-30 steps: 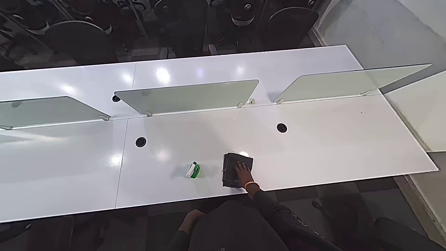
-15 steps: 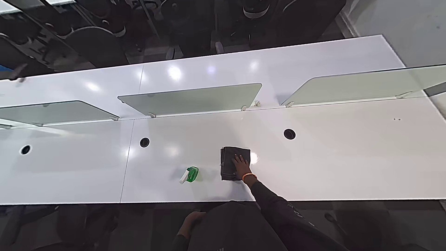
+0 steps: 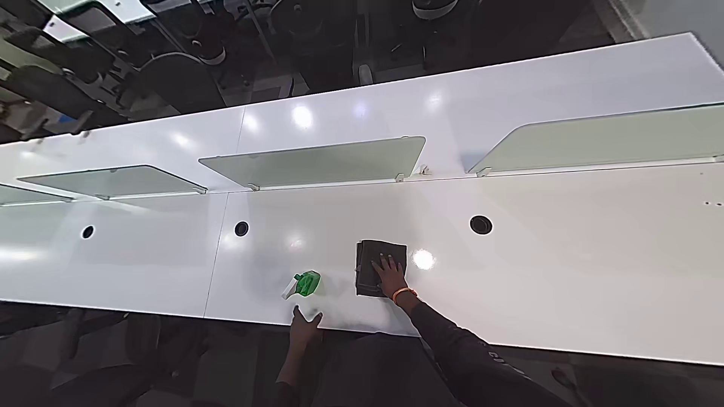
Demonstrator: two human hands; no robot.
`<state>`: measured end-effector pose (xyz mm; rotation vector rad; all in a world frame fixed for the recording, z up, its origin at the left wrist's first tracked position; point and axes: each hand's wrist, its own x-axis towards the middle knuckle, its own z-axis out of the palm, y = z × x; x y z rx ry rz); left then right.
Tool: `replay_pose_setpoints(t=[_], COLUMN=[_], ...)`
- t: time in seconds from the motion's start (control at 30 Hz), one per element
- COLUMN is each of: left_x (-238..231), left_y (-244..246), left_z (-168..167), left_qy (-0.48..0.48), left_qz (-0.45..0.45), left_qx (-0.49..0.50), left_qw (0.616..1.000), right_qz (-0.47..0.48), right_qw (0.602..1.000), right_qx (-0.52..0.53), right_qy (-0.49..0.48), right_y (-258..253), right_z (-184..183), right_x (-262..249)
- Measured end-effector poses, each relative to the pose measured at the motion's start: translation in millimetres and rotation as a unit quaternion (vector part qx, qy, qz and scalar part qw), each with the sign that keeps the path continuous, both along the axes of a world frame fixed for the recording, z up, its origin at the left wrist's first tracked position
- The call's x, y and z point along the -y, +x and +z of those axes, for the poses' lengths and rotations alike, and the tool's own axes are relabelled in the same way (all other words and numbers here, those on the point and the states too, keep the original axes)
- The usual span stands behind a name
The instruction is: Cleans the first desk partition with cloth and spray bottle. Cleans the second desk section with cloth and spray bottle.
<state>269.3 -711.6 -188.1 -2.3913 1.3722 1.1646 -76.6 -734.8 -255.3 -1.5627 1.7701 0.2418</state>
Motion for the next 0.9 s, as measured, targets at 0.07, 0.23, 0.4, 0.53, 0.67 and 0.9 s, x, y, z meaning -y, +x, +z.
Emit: replay_pose_setpoints(t=[0.07,0.23,0.4,0.53,0.67,0.9], left_x=[16.5,53.6,83.5,108.8,136.7,171.4], left_y=[5.8,9.1,-2.4,-15.7,-32.9,-44.6], left_z=[1.4,-6.7,-5.8,-4.1,-4.7,-19.1], left_qy=[-0.106,-0.221,-0.239,-0.223,-0.217,-0.184], left_qz=[0.038,0.050,0.022,0.026,0.020,-0.041], left_qx=[-0.067,-0.149,-0.151,-0.093,-0.104,-0.174], left_qw=[0.991,0.962,0.959,0.970,0.970,0.967], right_qz=[0.014,0.019,0.005,0.006,-0.020,-0.055], right_qw=[1.000,1.000,0.999,0.999,0.999,0.995], right_qx=[-0.007,-0.014,-0.017,-0.043,-0.048,-0.082], right_qy=[0.002,0.013,0.030,0.015,-0.012,0.014], right_y=[-1.7,2.9,7.5,7.8,6.1,8.8], right_z=[0.2,0.4,2.5,-4.5,-7.6,2.3], right_x=[0.7,3.3,13.6,44.7,98.9,189.3])
